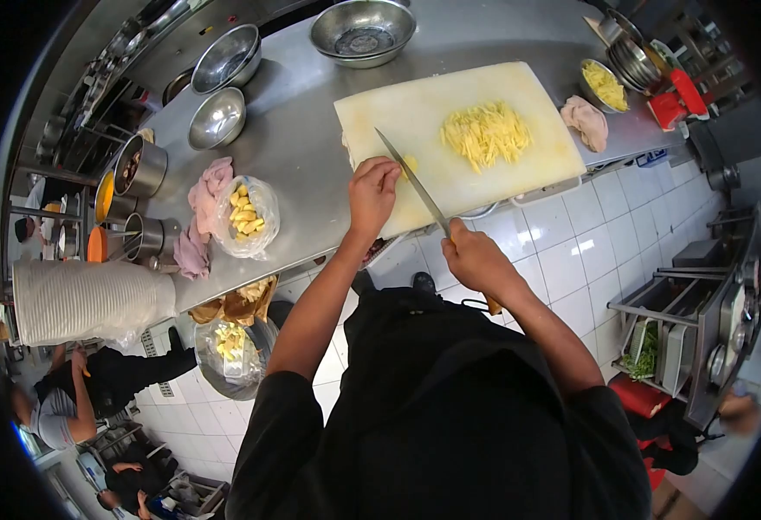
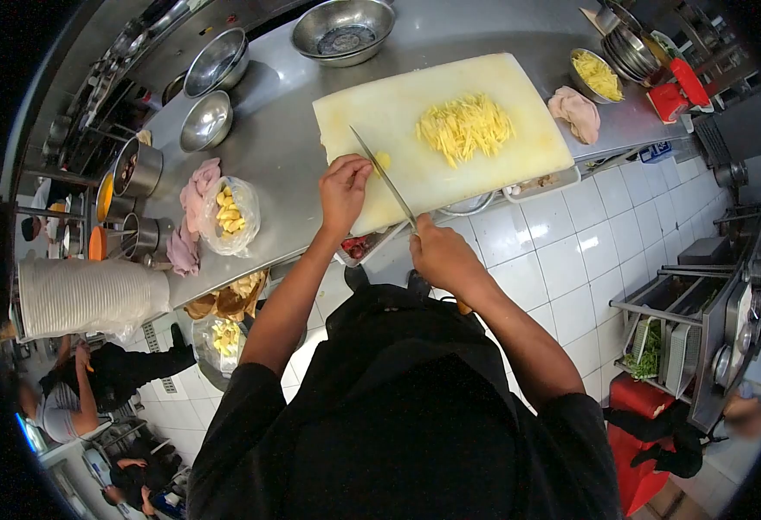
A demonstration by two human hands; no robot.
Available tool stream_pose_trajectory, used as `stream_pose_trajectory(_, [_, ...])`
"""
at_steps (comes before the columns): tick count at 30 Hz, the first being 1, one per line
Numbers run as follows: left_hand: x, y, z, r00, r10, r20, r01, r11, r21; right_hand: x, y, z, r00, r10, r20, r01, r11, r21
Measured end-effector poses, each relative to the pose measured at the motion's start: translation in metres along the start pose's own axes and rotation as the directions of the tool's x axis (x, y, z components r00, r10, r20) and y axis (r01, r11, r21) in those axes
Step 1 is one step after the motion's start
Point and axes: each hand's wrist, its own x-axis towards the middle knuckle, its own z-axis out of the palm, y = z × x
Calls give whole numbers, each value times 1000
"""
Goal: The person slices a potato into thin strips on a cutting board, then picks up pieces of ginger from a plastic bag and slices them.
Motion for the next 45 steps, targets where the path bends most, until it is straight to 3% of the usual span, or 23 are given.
stream_pose_trajectory(5, [-2,-3,1,1000,-3,-6,3,1000,-2,-2,11,15,995,-81,-61,78,996,-38])
stream_pose_trajectory(11, [-2,-4,1,1000,2,-10,-2,1000,-6,-2,-1,-2,999,-14,-34,14,1000,11])
stream_pose_trajectory(45, [2,1,0,998,63,-8,-62,996,67,4,0,8,1000,11,-11,-11,1000,29])
